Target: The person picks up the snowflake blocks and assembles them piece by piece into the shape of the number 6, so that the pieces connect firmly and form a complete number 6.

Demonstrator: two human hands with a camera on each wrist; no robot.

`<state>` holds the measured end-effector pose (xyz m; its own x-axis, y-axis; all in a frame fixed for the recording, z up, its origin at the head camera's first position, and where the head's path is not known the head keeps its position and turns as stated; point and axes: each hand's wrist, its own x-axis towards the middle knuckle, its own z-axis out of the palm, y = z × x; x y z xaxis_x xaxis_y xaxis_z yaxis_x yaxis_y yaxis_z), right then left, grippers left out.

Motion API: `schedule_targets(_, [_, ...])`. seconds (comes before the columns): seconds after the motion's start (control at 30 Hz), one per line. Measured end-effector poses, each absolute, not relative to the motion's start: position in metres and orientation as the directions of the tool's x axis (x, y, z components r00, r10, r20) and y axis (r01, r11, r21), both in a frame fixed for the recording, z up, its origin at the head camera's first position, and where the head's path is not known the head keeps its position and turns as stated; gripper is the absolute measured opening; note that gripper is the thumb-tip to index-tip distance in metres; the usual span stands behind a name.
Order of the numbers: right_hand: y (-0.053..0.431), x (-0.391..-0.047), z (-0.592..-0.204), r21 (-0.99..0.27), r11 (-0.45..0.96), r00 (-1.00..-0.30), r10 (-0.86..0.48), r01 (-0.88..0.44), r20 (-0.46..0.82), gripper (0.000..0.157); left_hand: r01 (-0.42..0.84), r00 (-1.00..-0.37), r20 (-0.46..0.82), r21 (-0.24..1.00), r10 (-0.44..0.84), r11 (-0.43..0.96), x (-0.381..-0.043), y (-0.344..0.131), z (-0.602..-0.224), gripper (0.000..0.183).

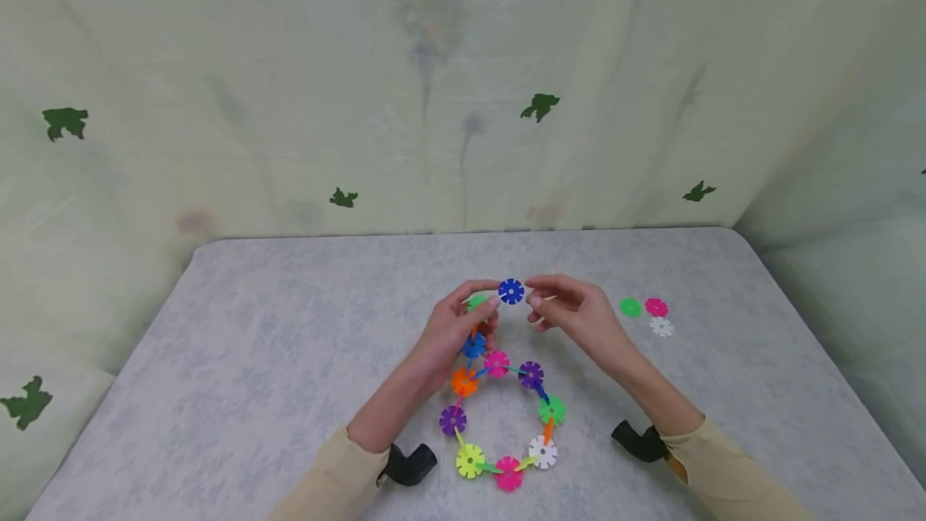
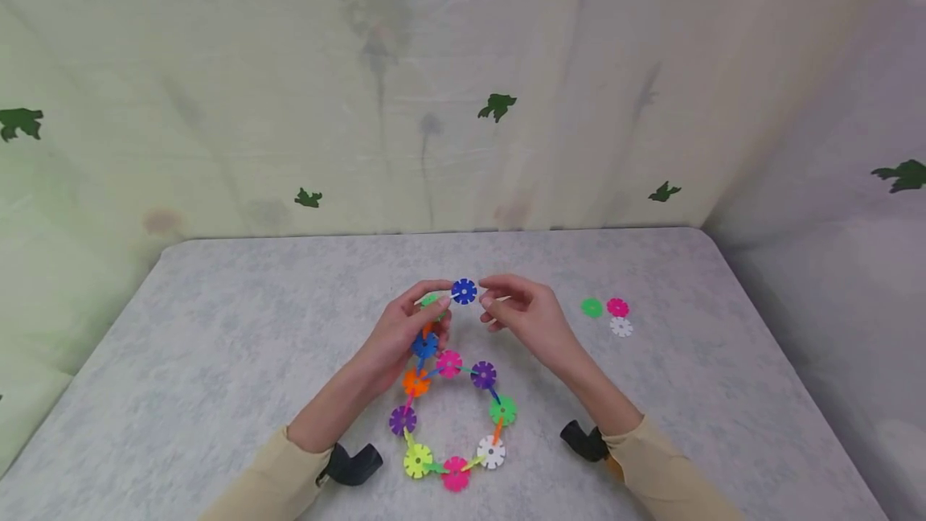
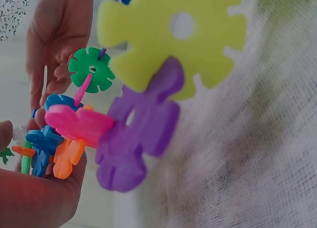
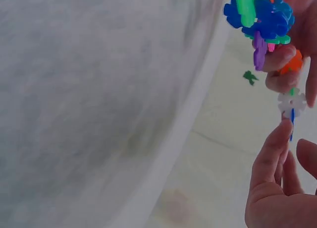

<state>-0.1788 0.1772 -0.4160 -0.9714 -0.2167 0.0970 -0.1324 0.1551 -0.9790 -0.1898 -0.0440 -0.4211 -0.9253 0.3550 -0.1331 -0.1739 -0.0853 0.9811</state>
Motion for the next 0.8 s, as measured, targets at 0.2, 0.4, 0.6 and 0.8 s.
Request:
schedule_targets(0.2, [0.205, -0.176, -0.425, -0.972, 0.219, -0.984, -0.170, -0.085, 0.048, 0.031, -0.162, -0.926, -0.124, 0.983, 0.356, -0.081, -0.192, -0.047, -0.424, 0.034])
schedule_targets(0.4, [0.247, -0.179, -0.433, -0.930, 0.352, -0.988, -0.148, -0.105, 0.055, 0.032, -0.151, -0.926, -0.102, 0.983, 0.363, -0.108, -0.192, -0.048, -0.424, 0.031])
schedule_targets(0.6, [0.288, -0.188, -0.434, -0.789, 0.597, -0.986, -0.152, -0.144, 0.065, 0.031, -0.160, -0.928, -0.117, 0.982, 0.354, -0.096, -0.191, -0.047, -0.423, 0.032])
schedule_targets(0.8, [0.313, -0.195, -0.432, -0.690, 0.713, -0.985, -0.171, -0.128, 0.006, 0.032, -0.198, -0.924, -0.161, 0.977, 0.347, -0.074, -0.192, -0.047, -0.423, 0.033])
